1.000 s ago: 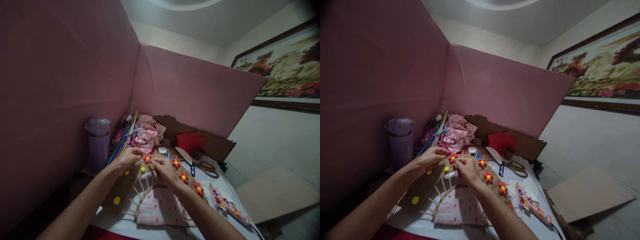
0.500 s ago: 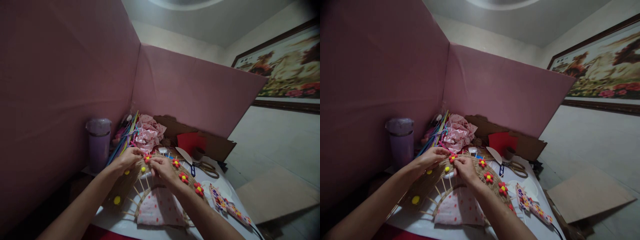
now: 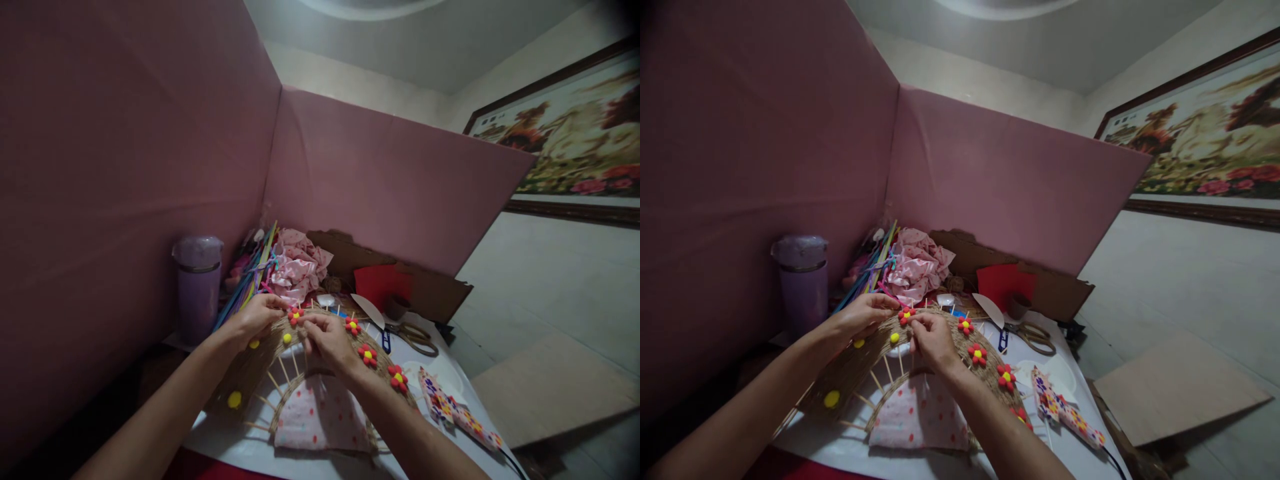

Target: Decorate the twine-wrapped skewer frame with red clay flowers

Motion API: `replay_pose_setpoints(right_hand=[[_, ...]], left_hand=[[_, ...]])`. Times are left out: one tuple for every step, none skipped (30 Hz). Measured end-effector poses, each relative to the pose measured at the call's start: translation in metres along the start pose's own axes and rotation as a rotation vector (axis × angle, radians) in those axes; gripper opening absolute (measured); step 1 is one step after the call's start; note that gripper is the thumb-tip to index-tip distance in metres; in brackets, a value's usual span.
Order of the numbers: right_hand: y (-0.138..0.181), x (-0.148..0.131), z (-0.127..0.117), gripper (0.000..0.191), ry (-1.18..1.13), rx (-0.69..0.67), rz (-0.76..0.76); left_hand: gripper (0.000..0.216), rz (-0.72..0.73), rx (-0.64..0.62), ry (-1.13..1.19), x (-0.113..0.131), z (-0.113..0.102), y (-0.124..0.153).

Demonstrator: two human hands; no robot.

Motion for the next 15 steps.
replay_pose_setpoints(right_hand=[[0.0001, 0.0005, -0.0001, 0.024, 0.005, 0.002, 0.001], [0.0, 0.0008, -0.0001, 0.024, 0.013, 0.005, 0.001], [-0.0001, 0.0009, 0.0002, 0.024, 0.022, 0.006, 0.001], [-0.0003, 0.001, 0.0008, 0.024, 0.031, 0.005, 0.002], [-0.0005, 0.0009, 0.0016, 0.023, 0.038, 0.0, 0.004], [-0.0009, 0.0008, 0.0024, 0.023, 0.042, -0.007, 0.005], [-0.0012, 0.0007, 0.0031, 0.023, 0.044, -0.015, 0.007], [-0.0014, 0.0007, 0.0036, 0.024, 0.046, -0.024, 0.007], [-0.0017, 0.0007, 0.0036, 0.024, 0.046, -0.028, 0.004], [-0.0017, 0.0008, 0.0029, 0.025, 0.047, -0.026, -0.003], [-0.0017, 0.0007, 0.0017, 0.025, 0.047, -0.015, -0.014], [-0.0015, 0.0007, 0.0, 0.026, 0.048, 0.003, -0.025], [-0.0011, 0.0007, -0.0016, 0.027, 0.05, 0.021, -0.035], [-0.0006, 0.0005, -0.0027, 0.027, 0.051, 0.033, -0.043], [0.0, 0.0001, -0.0032, 0.027, 0.051, 0.037, -0.048]], left_hand=[[0.016, 0.002, -0.002, -0.001, 0.0005, 0.0002, 0.0003], [0.016, 0.003, -0.001, -0.002, 0.0009, 0.0004, 0.0006], [0.016, 0.003, -0.001, -0.001, 0.0011, 0.0005, 0.0007], [0.015, 0.003, 0.002, -0.001, 0.0012, 0.0005, 0.0007], [0.015, 0.002, 0.003, 0.002, 0.0011, 0.0005, 0.0006], [0.016, 0.005, 0.003, 0.005, 0.0011, 0.0005, 0.0005], [0.016, 0.008, 0.001, 0.006, 0.0012, 0.0006, 0.0004], [0.017, 0.009, -0.001, 0.004, 0.0013, 0.0006, 0.0003], [0.017, 0.006, -0.001, -0.001, 0.0013, 0.0005, 0.0004], [0.017, 0.0, 0.002, -0.009, 0.0014, 0.0004, 0.0006], [0.017, -0.007, 0.004, -0.016, 0.0015, 0.0003, 0.0008], [0.017, -0.014, 0.008, -0.021, 0.0014, 0.0001, 0.001], [0.017, -0.02, 0.009, -0.023, 0.0012, 0.0, 0.001], [0.017, -0.019, 0.009, -0.024, 0.0008, 0.0, 0.0007], [0.017, -0.012, 0.009, -0.019, 0.0003, -0.0002, 0.0001]])
Point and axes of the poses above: each hand's wrist, its own y-axis away from the middle knuckle, its own z-axis out of the palm, x = y × z, the point moved 4 cm from there along -y, towards the middle knuckle, and after that the axes turned 5 degrees about -x, right-handed, at the moved point
